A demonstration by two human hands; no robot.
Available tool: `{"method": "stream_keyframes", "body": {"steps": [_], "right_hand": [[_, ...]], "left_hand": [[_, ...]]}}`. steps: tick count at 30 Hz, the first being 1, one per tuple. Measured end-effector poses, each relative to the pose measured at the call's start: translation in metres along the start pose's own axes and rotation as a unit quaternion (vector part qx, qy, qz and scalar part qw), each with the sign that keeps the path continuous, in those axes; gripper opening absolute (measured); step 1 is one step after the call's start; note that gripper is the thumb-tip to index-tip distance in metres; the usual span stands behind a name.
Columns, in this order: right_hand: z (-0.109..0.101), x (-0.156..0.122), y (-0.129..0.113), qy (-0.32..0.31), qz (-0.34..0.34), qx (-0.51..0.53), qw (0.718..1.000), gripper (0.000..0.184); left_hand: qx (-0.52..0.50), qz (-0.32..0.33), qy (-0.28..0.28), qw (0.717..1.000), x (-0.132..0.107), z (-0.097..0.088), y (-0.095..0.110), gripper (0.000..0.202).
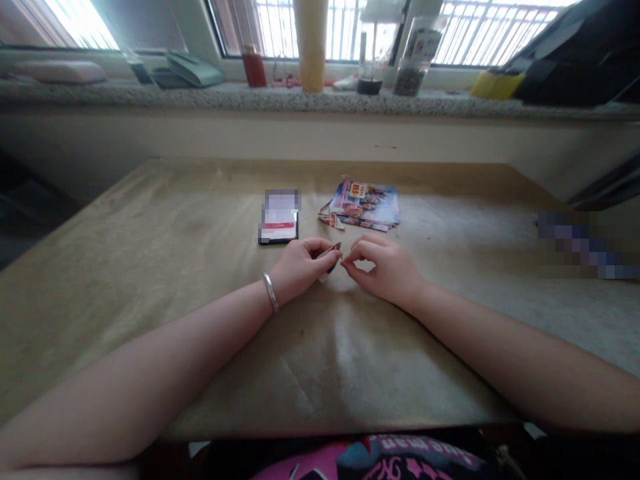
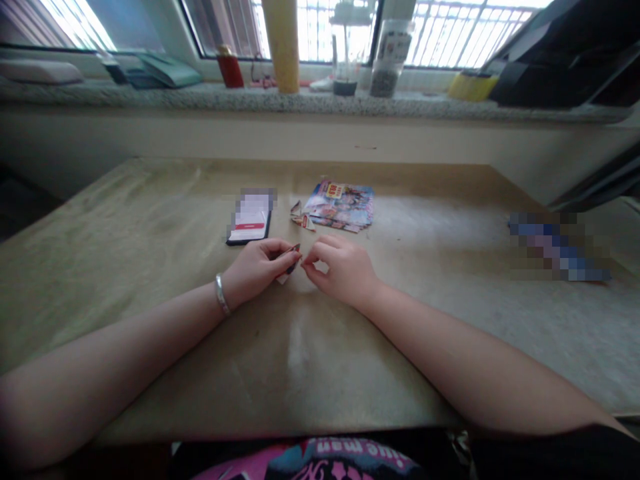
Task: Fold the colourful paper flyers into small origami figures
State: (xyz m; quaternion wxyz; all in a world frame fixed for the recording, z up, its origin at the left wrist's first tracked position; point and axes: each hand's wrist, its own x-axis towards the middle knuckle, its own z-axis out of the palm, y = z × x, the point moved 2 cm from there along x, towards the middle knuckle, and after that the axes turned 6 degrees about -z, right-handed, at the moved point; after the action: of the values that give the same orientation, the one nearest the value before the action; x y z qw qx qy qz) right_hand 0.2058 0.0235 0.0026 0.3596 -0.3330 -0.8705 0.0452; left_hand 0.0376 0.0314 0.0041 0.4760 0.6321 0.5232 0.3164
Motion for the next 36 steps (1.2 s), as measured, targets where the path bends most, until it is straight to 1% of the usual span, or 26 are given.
{"method": "stream_keyframes", "body": {"steps": [2,3,6,8,11,14,17,22,30,33,36], "right_hand": [[0.002,0.001,0.004,0.008,0.073,0.055,0.996,0.01],[0.003,0.001,0.006,0.001,0.108,0.089,0.99,0.012],[0.01,0.002,0.012,-0.04,0.183,0.201,0.962,0.02],[0.014,0.002,0.016,-0.059,0.212,0.256,0.941,0.025],[0.016,0.001,0.021,-0.063,0.244,0.311,0.917,0.03],[0.016,0.0,0.023,-0.066,0.272,0.345,0.896,0.032],[0.015,0.001,0.022,-0.074,0.293,0.355,0.885,0.034],[0.016,0.002,0.02,-0.082,0.3,0.35,0.884,0.035],[0.02,0.004,0.016,-0.051,0.291,0.317,0.901,0.03],[0.021,0.004,0.014,-0.055,0.286,0.302,0.908,0.028],[0.021,0.005,0.011,-0.066,0.274,0.284,0.916,0.026]], "left_hand": [[-0.007,0.004,-0.004,1.0,0.0,0.0,0.0,0.018],[-0.007,0.009,-0.006,1.0,0.0,0.0,-0.001,0.019],[-0.006,0.023,-0.009,1.0,0.001,-0.001,-0.002,0.021],[-0.014,0.034,-0.007,0.999,0.002,-0.002,-0.002,0.021],[-0.031,0.05,-0.007,0.998,0.003,-0.003,-0.002,0.021],[-0.044,0.061,-0.011,0.997,0.005,-0.002,-0.003,0.021],[-0.043,0.078,-0.003,0.996,0.005,-0.002,-0.003,0.022],[-0.018,0.094,0.012,0.995,0.005,0.0,-0.004,0.022],[-0.018,0.049,0.032,0.998,0.004,0.003,-0.003,0.021],[-0.036,0.031,0.044,0.998,0.006,0.001,-0.005,0.023],[-0.065,0.021,0.04,0.997,0.008,0.0,-0.007,0.027]]}}
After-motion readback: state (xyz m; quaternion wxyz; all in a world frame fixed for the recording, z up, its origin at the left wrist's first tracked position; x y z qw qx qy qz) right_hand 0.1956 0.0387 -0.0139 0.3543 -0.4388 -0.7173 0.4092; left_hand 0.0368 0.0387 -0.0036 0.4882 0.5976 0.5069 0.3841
